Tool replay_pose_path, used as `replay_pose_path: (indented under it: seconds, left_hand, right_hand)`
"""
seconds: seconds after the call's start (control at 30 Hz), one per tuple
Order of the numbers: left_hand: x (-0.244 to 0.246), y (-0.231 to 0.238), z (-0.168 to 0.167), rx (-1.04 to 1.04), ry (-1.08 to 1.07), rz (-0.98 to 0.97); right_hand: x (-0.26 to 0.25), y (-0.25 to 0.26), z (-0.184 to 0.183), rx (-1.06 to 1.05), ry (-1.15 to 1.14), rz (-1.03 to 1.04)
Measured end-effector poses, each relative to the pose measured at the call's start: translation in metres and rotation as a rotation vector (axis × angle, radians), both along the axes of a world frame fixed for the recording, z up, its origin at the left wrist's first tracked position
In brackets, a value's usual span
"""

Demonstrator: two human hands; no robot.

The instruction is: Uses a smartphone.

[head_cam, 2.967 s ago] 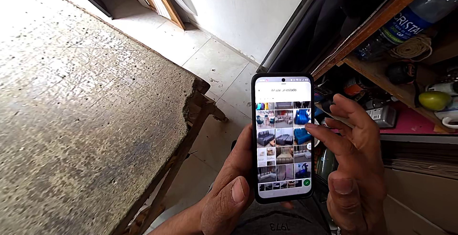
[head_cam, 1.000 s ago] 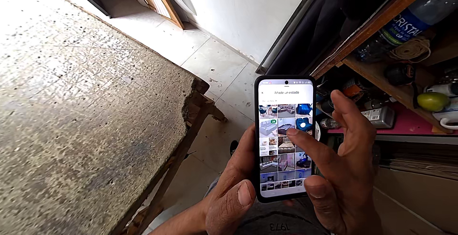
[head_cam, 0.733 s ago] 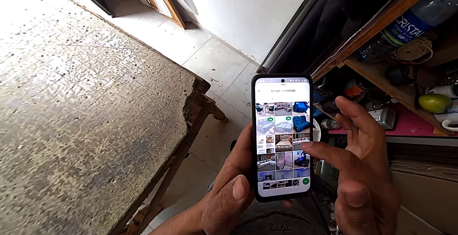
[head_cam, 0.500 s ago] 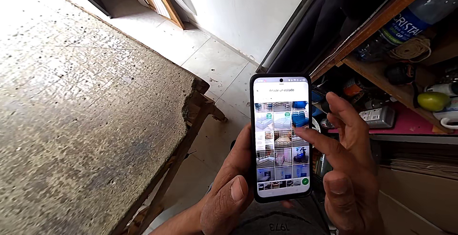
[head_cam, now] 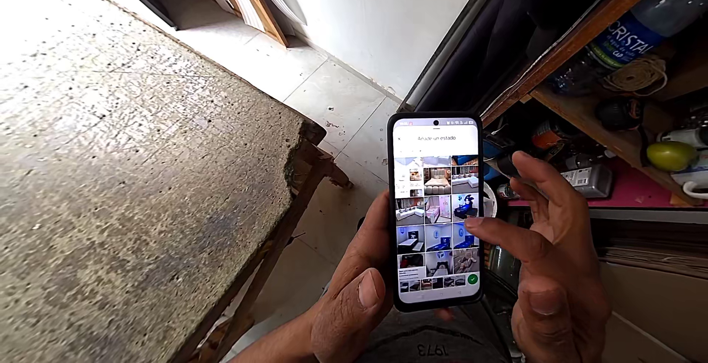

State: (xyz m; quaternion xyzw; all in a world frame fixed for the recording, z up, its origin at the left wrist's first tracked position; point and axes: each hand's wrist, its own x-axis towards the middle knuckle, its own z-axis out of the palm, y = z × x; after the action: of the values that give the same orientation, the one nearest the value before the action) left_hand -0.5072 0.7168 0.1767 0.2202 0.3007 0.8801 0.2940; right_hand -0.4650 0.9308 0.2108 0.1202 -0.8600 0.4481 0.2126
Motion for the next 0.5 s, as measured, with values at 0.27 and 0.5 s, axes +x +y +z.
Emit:
replay_pose_path:
  seconds: [0.27,0.5]
  left_hand:
    - [0.0024,-0.0003,0.0012,0.003,0.015,-0.018]
    - [0.0035,-0.0012,0.0021,-0.008,0.02,-0.017]
  right_hand:
    - [-0.0014,-0.002,-0.0016,0.078,-0.017,-0.034]
    - [0.0035,-0.0026,0.0024,0.07,0.006,-0.007]
